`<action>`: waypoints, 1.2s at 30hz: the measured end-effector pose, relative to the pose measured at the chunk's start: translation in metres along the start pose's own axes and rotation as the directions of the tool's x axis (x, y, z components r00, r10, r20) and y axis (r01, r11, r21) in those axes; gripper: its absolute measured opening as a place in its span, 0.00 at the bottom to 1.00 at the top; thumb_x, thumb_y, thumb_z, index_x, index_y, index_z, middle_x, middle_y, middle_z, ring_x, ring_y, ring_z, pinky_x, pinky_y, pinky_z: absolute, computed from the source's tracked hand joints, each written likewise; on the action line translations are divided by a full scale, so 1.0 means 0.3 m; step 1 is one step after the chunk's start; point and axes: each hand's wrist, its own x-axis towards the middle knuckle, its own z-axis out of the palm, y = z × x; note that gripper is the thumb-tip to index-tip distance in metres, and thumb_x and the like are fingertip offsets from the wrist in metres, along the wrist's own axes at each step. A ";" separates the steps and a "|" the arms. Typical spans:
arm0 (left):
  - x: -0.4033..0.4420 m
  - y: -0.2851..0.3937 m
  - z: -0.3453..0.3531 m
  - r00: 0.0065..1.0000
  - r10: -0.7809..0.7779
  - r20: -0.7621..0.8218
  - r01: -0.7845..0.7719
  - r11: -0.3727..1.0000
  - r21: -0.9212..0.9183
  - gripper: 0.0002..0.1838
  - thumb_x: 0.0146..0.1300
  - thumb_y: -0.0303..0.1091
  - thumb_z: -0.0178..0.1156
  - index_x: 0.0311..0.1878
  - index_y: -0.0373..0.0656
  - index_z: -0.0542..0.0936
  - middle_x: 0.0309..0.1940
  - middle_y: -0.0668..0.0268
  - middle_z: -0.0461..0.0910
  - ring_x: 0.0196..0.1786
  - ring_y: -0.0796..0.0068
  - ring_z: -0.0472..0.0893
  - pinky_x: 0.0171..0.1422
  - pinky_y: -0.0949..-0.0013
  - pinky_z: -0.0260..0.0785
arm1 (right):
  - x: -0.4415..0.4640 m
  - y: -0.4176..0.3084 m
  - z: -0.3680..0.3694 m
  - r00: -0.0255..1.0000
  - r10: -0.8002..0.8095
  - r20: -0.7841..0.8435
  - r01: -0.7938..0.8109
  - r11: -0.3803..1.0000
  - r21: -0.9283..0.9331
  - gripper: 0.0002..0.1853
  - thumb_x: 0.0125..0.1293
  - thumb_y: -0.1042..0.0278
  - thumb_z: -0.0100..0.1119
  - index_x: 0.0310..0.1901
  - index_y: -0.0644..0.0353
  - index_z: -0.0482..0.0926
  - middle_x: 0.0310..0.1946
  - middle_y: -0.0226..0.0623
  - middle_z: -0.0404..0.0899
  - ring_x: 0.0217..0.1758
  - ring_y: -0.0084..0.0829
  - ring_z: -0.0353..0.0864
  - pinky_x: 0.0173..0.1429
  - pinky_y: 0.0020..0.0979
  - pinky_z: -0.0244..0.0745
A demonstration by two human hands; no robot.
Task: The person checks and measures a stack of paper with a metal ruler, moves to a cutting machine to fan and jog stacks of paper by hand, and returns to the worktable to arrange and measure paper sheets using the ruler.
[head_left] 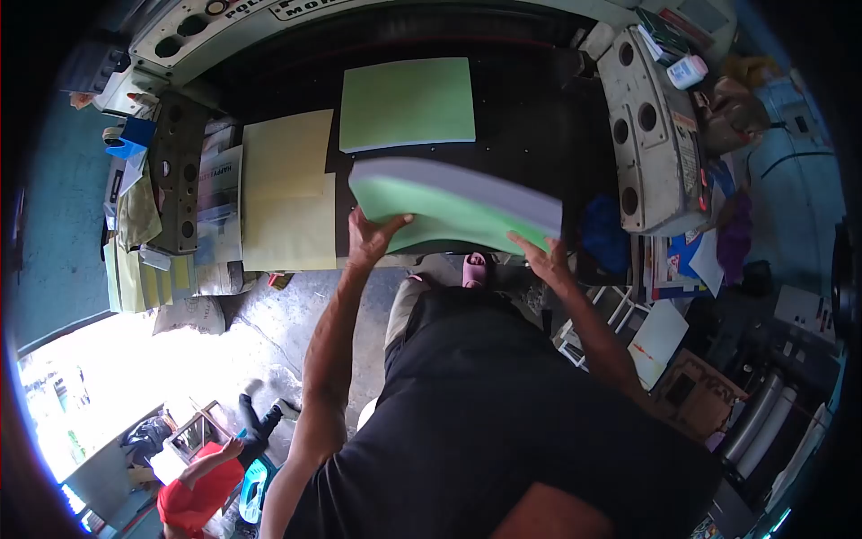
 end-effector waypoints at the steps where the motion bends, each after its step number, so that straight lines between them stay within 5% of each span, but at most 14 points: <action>1: 0.042 0.050 -0.020 0.999 -0.034 0.011 0.035 0.999 -0.018 0.20 0.51 0.35 0.77 0.44 0.37 0.83 0.37 0.62 0.86 0.41 0.73 0.84 0.48 0.66 0.76 | 0.033 -0.126 0.032 0.997 -0.048 0.062 0.078 0.705 -0.705 0.19 0.61 0.65 0.67 0.52 0.64 0.80 0.45 0.38 0.84 0.47 0.32 0.83 0.53 0.32 0.77; 3: 0.137 0.130 -0.084 0.993 -0.072 0.092 0.081 0.992 -0.094 0.18 0.53 0.35 0.76 0.44 0.36 0.84 0.37 0.63 0.86 0.40 0.75 0.83 0.47 0.68 0.76 | 0.153 -0.221 0.071 0.992 0.122 0.016 -0.096 0.848 -0.522 0.21 0.59 0.63 0.69 0.52 0.64 0.80 0.42 0.38 0.85 0.42 0.31 0.84 0.50 0.30 0.77; 5: 0.272 0.114 -0.145 0.986 -0.078 0.146 0.101 0.982 -0.160 0.18 0.56 0.35 0.74 0.47 0.36 0.84 0.38 0.63 0.86 0.40 0.76 0.83 0.46 0.69 0.77 | 0.302 -0.225 0.099 0.993 0.115 -0.016 -0.114 0.944 -0.310 0.20 0.59 0.63 0.69 0.49 0.66 0.82 0.40 0.39 0.86 0.40 0.29 0.84 0.47 0.31 0.78; 7: 0.410 0.124 -0.191 0.972 -0.149 0.179 0.179 0.970 -0.164 0.17 0.60 0.34 0.70 0.49 0.36 0.83 0.37 0.61 0.85 0.35 0.74 0.83 0.40 0.68 0.78 | 0.457 -0.246 0.127 0.948 0.318 -0.026 -0.315 0.919 -0.237 0.20 0.58 0.63 0.69 0.48 0.69 0.82 0.37 0.41 0.85 0.39 0.28 0.85 0.45 0.30 0.79; 9: 0.535 0.118 -0.234 0.885 -0.403 0.234 0.445 0.879 -0.169 0.18 0.62 0.37 0.69 0.51 0.36 0.83 0.39 0.61 0.85 0.38 0.74 0.83 0.43 0.68 0.77 | 0.608 -0.201 0.143 0.913 0.407 -0.003 -0.402 0.902 -0.158 0.21 0.57 0.64 0.70 0.48 0.71 0.82 0.36 0.40 0.85 0.39 0.29 0.86 0.44 0.30 0.79; 10: 0.592 0.090 -0.247 0.884 -0.397 0.247 0.442 0.881 -0.170 0.18 0.62 0.37 0.69 0.51 0.36 0.83 0.39 0.61 0.85 0.38 0.74 0.83 0.43 0.68 0.77 | 0.678 -0.170 0.151 0.915 0.403 -0.017 -0.400 0.903 -0.158 0.21 0.57 0.64 0.70 0.48 0.71 0.82 0.36 0.40 0.85 0.39 0.29 0.86 0.44 0.30 0.79; 13: 0.744 -0.081 -0.271 0.935 -0.283 0.213 0.314 0.940 -0.133 0.21 0.63 0.41 0.68 0.52 0.35 0.83 0.40 0.61 0.85 0.41 0.75 0.83 0.47 0.69 0.76 | 0.832 -0.103 0.171 0.912 0.409 -0.042 -0.409 0.890 -0.204 0.21 0.57 0.64 0.70 0.48 0.71 0.82 0.36 0.41 0.85 0.37 0.30 0.86 0.43 0.31 0.79; 15: 0.827 -0.233 -0.311 0.928 0.076 0.366 0.136 0.843 -0.521 0.22 0.63 0.42 0.69 0.52 0.33 0.83 0.42 0.62 0.85 0.44 0.75 0.82 0.49 0.69 0.75 | 0.895 -0.085 0.196 0.920 0.386 -0.062 -0.391 0.900 -0.192 0.21 0.56 0.66 0.71 0.48 0.71 0.82 0.37 0.41 0.85 0.38 0.30 0.86 0.43 0.31 0.80; 16: 0.821 -0.151 -0.310 0.940 -0.159 0.303 0.271 0.887 -0.375 0.24 0.62 0.45 0.70 0.52 0.34 0.83 0.43 0.63 0.85 0.44 0.75 0.83 0.49 0.69 0.75 | 0.923 -0.083 0.204 0.915 0.396 -0.078 -0.403 0.894 -0.197 0.21 0.56 0.66 0.71 0.48 0.71 0.82 0.37 0.41 0.85 0.38 0.30 0.86 0.43 0.31 0.80; 19: 0.850 -0.149 -0.341 0.889 -0.282 0.361 0.394 0.872 -0.290 0.24 0.60 0.45 0.71 0.52 0.34 0.83 0.45 0.62 0.84 0.44 0.73 0.83 0.50 0.68 0.75 | 0.966 -0.042 0.208 0.920 0.382 -0.087 -0.392 0.902 -0.179 0.20 0.55 0.66 0.72 0.47 0.71 0.83 0.39 0.42 0.85 0.40 0.32 0.86 0.45 0.31 0.80; 22: 0.851 -0.302 -0.260 0.949 -0.249 0.191 0.286 0.938 -0.195 0.24 0.57 0.43 0.73 0.51 0.35 0.83 0.44 0.60 0.85 0.44 0.72 0.84 0.50 0.68 0.75 | 0.995 0.007 0.204 0.904 0.416 -0.101 -0.428 0.872 -0.240 0.21 0.54 0.66 0.73 0.46 0.72 0.83 0.40 0.44 0.85 0.42 0.33 0.86 0.46 0.32 0.80; 26: 0.823 -0.310 -0.248 0.939 -0.275 0.205 0.326 0.901 -0.285 0.23 0.55 0.41 0.74 0.48 0.35 0.84 0.42 0.61 0.86 0.42 0.73 0.84 0.49 0.68 0.76 | 0.981 0.057 0.201 0.914 0.363 -0.180 -0.403 0.857 -0.321 0.20 0.54 0.66 0.72 0.44 0.73 0.82 0.39 0.45 0.85 0.40 0.35 0.86 0.45 0.34 0.80; 36: 0.858 -0.330 -0.259 0.931 -0.296 0.213 0.305 0.952 -0.012 0.31 0.50 0.51 0.76 0.50 0.36 0.84 0.42 0.59 0.87 0.43 0.71 0.86 0.49 0.70 0.75 | 0.962 0.037 0.227 0.890 0.377 -0.257 -0.441 0.857 -0.268 0.22 0.54 0.69 0.72 0.48 0.74 0.80 0.43 0.47 0.84 0.46 0.38 0.85 0.51 0.38 0.81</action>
